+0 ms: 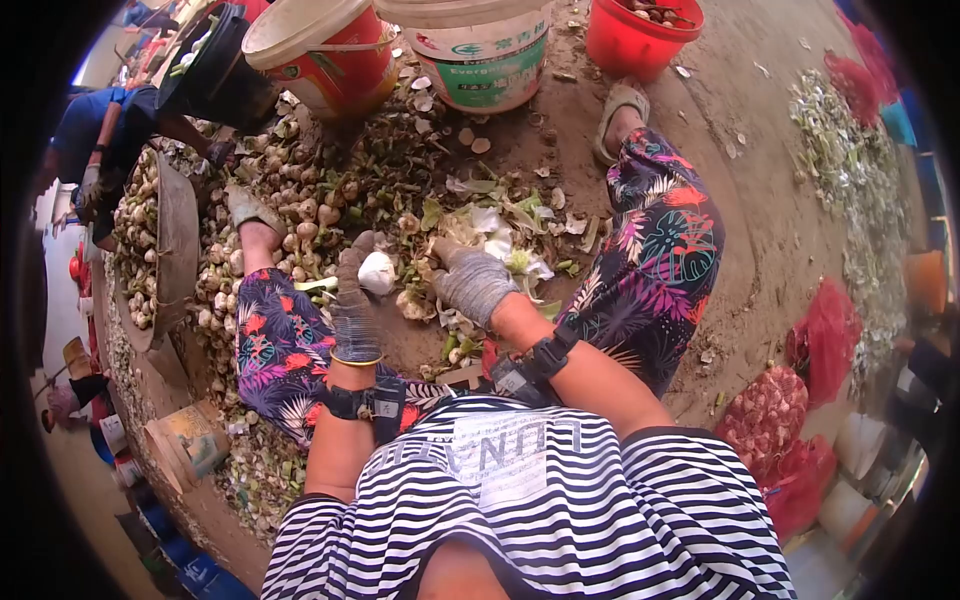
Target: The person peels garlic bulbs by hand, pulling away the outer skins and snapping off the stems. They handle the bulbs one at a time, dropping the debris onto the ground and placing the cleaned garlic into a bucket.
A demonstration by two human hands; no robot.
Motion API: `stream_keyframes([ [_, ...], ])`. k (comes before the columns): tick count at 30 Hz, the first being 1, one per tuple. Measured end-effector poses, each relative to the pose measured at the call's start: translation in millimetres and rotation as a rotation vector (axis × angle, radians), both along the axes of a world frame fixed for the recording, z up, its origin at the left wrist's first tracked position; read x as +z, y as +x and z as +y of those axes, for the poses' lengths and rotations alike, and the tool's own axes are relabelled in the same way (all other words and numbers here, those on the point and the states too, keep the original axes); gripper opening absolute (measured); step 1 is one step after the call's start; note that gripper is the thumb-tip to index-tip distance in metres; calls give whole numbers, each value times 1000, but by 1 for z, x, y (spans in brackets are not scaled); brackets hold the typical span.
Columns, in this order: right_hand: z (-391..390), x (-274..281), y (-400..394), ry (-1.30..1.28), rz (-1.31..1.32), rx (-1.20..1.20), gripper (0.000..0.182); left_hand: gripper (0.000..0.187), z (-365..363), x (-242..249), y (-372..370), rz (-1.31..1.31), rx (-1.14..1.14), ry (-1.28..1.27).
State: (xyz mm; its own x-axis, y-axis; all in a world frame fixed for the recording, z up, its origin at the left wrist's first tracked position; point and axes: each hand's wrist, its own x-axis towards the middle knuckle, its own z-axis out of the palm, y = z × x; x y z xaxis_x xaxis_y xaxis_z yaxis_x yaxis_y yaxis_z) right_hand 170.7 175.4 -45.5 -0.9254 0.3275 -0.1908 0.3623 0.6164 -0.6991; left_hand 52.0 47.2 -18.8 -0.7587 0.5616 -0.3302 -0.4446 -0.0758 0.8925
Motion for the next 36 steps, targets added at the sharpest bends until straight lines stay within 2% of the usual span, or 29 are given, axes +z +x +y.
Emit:
stream_keyframes([
  [1,-6,10,0,49,149,-20,16,44,-2,-1,3,167,-18,-162],
  [2,-10,23,-3,2,197,-25,16,42,-2,-12,4,210,-20,-149],
  [3,-13,39,-3,0,194,-29,16,42,-5,-22,9,207,-25,-151],
  [5,-14,62,-4,-239,65,-123,23,41,0,-19,23,600,-58,-233],
  [7,-11,52,-7,-227,90,-106,28,41,-4,-12,23,622,-132,-318],
  [9,0,36,-7,-206,-61,-148,33,44,-3,-9,20,263,-125,-114],
  [10,8,1,-6,105,-138,113,40,47,4,13,24,45,-111,-25],
  [11,9,-2,-5,106,-138,111,40,47,3,12,20,45,-112,-25],
  [13,11,-9,-3,29,-457,86,37,50,-2,8,4,-436,23,366],
  [16,0,-66,10,166,-417,169,35,50,-8,-1,-13,-559,-21,453],
  [18,-7,-111,19,112,-370,193,34,50,-7,-5,-22,-675,30,414],
  [19,-6,-120,17,71,-313,217,33,50,-3,-4,-29,-661,21,420],
  [21,6,-39,12,1,-571,147,33,60,16,5,-56,-666,89,193],
  [22,6,-34,10,6,-548,146,33,62,27,10,-90,-627,27,242],
  [23,7,-34,9,0,-537,149,34,64,48,39,-111,-553,0,354],
  [24,8,-37,6,-45,-581,162,34,72,72,86,-127,-362,1,381],
  [26,9,-42,3,-97,-534,130,35,82,97,134,-169,-91,-212,589],
  [27,10,-45,1,-137,-474,88,35,70,108,144,-190,-75,-190,539],
  [29,14,-53,-8,-165,-490,79,36,64,114,107,-245,125,-166,200],
  [31,19,-44,-20,-172,-627,104,39,48,108,31,-268,368,-179,-379],
  [32,22,-35,-22,-237,-577,64,41,41,94,-31,-294,681,-292,-732],
  [33,23,-33,-23,-240,-576,61,41,37,79,-73,-298,955,-390,-842],
  [34,23,-33,-23,-260,-499,3,40,48,63,-126,-318,1017,-523,-1062],
  [35,23,-34,-24,-279,-423,-56,39,65,87,-95,-283,1062,-837,-1513],
  [36,25,-34,-24,-278,-426,-58,39,72,102,-79,-258,1021,-1021,-1687],
])
